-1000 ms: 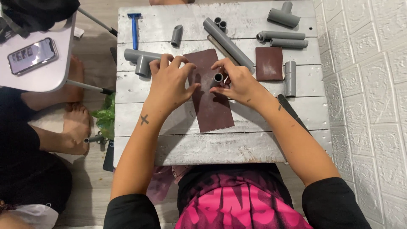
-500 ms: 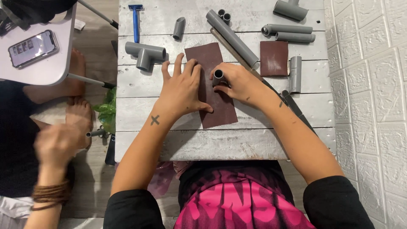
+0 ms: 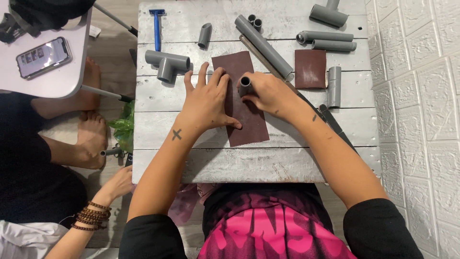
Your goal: Sanding the ends of various PVC pipe segments and fittings on a piece of sandpaper to smooth the edges.
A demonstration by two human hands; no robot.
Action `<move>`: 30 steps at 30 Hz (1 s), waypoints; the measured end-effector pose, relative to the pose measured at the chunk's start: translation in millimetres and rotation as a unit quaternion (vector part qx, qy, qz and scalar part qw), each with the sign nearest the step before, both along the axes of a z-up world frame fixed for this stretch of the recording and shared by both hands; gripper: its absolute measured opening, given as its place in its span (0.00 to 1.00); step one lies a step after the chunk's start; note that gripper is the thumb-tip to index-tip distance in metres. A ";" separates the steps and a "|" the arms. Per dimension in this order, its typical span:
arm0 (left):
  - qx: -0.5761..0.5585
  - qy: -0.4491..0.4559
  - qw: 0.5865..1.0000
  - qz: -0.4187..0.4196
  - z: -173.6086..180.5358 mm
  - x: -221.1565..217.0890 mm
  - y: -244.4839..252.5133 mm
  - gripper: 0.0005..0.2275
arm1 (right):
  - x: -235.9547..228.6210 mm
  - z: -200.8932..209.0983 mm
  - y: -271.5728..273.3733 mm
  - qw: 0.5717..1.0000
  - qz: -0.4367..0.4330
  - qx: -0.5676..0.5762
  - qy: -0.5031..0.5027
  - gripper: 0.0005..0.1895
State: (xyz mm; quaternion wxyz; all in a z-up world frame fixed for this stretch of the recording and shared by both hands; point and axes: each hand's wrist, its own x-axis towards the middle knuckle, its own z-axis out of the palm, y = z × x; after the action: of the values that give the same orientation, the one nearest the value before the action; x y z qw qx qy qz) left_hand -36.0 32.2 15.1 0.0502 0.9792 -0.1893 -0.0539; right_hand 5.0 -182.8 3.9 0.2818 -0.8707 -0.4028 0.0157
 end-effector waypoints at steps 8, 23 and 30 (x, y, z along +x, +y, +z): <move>0.007 0.032 0.999 -0.007 9.6 2.1 -1.2 0.59 | -2.9 -15.2 5.7 0.999 -0.022 -0.040 -0.016 0.21; 0.022 0.059 0.998 0.005 17.9 0.6 -3.8 0.58 | -1.7 -9.7 -2.8 0.997 -0.041 -0.067 0.022 0.20; 0.012 0.061 0.998 0.010 22.6 1.5 -4.5 0.58 | 5.9 -18.7 0.0 0.998 -0.031 -0.054 0.001 0.19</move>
State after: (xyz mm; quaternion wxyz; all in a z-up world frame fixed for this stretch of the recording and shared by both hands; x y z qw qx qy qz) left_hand -34.5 27.7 37.6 0.0506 0.9763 -0.1758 -0.1155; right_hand 10.9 -182.8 -14.8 0.2355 -0.8967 -0.3737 0.0298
